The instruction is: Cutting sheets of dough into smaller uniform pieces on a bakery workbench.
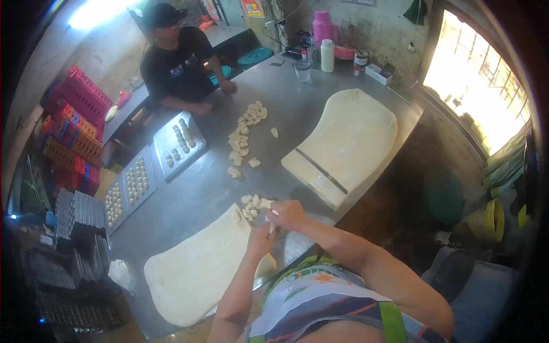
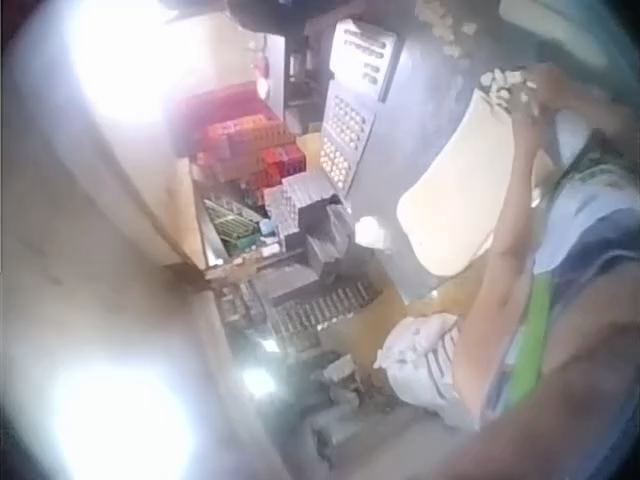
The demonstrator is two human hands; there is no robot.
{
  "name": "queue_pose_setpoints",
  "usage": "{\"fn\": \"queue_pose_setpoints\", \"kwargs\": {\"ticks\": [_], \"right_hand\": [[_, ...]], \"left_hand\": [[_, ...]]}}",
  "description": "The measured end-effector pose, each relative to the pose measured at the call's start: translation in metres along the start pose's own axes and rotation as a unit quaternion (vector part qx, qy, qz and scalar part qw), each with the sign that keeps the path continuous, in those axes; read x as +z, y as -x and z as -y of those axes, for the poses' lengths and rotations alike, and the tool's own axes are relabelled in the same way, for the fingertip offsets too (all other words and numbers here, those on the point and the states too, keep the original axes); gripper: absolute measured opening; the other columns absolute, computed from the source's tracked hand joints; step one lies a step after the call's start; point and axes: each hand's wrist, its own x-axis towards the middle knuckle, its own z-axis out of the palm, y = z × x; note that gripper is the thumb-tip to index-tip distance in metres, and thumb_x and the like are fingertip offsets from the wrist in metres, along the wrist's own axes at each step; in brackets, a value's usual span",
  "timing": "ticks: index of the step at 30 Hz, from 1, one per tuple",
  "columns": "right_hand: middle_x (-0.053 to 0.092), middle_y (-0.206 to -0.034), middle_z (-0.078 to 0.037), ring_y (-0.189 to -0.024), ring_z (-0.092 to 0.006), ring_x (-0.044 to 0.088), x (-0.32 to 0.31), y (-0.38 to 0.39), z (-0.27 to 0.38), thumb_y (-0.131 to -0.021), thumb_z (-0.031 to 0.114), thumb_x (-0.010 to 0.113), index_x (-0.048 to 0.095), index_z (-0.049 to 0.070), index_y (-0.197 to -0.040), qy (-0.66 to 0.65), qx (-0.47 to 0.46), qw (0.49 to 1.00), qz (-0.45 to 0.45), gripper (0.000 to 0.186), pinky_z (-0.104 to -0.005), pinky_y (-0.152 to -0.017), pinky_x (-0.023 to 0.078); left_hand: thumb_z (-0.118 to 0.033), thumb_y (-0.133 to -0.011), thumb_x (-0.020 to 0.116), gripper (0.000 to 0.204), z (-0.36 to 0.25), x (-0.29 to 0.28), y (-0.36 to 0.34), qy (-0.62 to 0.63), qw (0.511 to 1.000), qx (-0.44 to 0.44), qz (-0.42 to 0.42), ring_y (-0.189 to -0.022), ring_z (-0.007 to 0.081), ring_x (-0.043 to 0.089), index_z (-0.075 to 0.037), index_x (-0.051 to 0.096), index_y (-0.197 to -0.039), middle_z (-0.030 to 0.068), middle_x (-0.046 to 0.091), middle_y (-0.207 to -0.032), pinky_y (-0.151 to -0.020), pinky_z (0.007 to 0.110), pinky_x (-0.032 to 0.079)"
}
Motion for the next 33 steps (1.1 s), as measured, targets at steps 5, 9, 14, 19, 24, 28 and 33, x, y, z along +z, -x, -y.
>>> {"fn": "queue_pose_setpoints", "kwargs": {"ticks": [5, 9, 14, 19, 24, 28, 33], "right_hand": [[0.068, -0.098, -0.016, -0.09, -0.0377, 0.066, 0.0, -0.003, -0.048, -0.079, 0.045, 0.073, 0.064, 0.008, -0.109, 0.017, -0.053, 0.997, -0.053, 0.048, -0.0465, -0.079, 0.051], [0.067, -0.1, -0.018, -0.092, -0.0379, 0.065, -0.029, 0.016, 0.01, -0.079, 0.04, 0.075, 0.063, 0.007, -0.116, -0.12, -0.168, 0.977, 0.061, 0.051, -0.0441, -0.08, 0.051], [0.067, -0.097, -0.017, -0.088, -0.036, 0.065, -0.038, 0.025, 0.019, -0.08, 0.033, 0.074, 0.065, 0.007, -0.103, -0.208, -0.203, 0.957, -0.019, 0.036, -0.0453, -0.077, 0.051], [0.066, -0.1, -0.016, -0.088, -0.0349, 0.065, -0.003, 0.001, -0.028, -0.081, 0.029, 0.072, 0.066, 0.009, -0.096, -0.077, -0.074, 0.994, -0.009, 0.025, -0.0475, -0.073, 0.051], [0.066, -0.094, -0.019, -0.095, -0.0382, 0.064, -0.001, 0.006, -0.065, -0.086, 0.042, 0.066, 0.066, 0.006, -0.103, -0.042, -0.044, 0.997, -0.038, 0.04, -0.0456, -0.08, 0.051], [0.067, -0.09, -0.018, -0.095, -0.0384, 0.064, -0.03, -0.001, 0.01, -0.083, 0.034, 0.071, 0.066, 0.005, -0.106, -0.144, -0.075, 0.987, 0.021, 0.037, -0.0463, -0.081, 0.051], [0.066, -0.097, -0.017, -0.087, -0.036, 0.064, -0.014, -0.015, 0.031, -0.083, 0.025, 0.073, 0.066, 0.007, -0.107, -0.193, -0.18, 0.962, -0.065, 0.03, -0.0417, -0.076, 0.052]], "left_hand": [[-0.004, -0.088, 0.064, 0.033, -0.017, -0.006, 0.017, 0.256, 0.965, 0.006, -0.057, -0.086, 0.0172, 0.065, -0.004, 0.066, -0.121, 0.0041, 0.069, -0.094, -0.077, 0.029, 0.051], [0.006, -0.081, 0.066, 0.058, 0.032, 0.029, 0.01, 0.269, 0.945, 0.058, -0.178, -0.109, 0.0214, 0.063, -0.006, 0.053, -0.136, 0.0141, 0.063, -0.124, -0.091, 0.032, 0.049], [-0.001, -0.084, 0.063, 0.033, -0.01, -0.003, -0.002, 0.245, 0.962, 0.065, -0.1, -0.102, 0.028, 0.068, -0.006, 0.066, -0.116, 0.0169, 0.071, -0.103, -0.083, 0.037, 0.052], [-0.008, -0.085, 0.062, 0.024, -0.026, 0.015, 0.005, 0.053, 0.997, -0.015, -0.049, -0.09, 0.0351, 0.068, -0.007, 0.068, -0.108, 0.0192, 0.07, -0.096, -0.076, 0.038, 0.053], [-0.01, -0.09, 0.062, 0.029, -0.034, -0.006, 0.005, 0.242, 0.961, 0.108, -0.076, -0.095, 0.0236, 0.069, -0.009, 0.066, -0.119, 0.0113, 0.071, -0.108, -0.079, 0.035, 0.054], [0.0, -0.083, 0.068, 0.063, 0.031, -0.008, -0.013, 0.285, 0.954, 0.049, -0.078, -0.122, 0.027, 0.059, -0.004, 0.045, -0.142, 0.0186, 0.06, -0.129, -0.099, 0.035, 0.047], [-0.001, -0.08, 0.068, 0.053, 0.042, -0.037, -0.035, 0.169, 0.959, 0.195, -0.117, -0.109, 0.031, 0.065, -0.004, 0.057, -0.131, 0.0182, 0.066, -0.119, -0.093, 0.036, 0.05]]}}
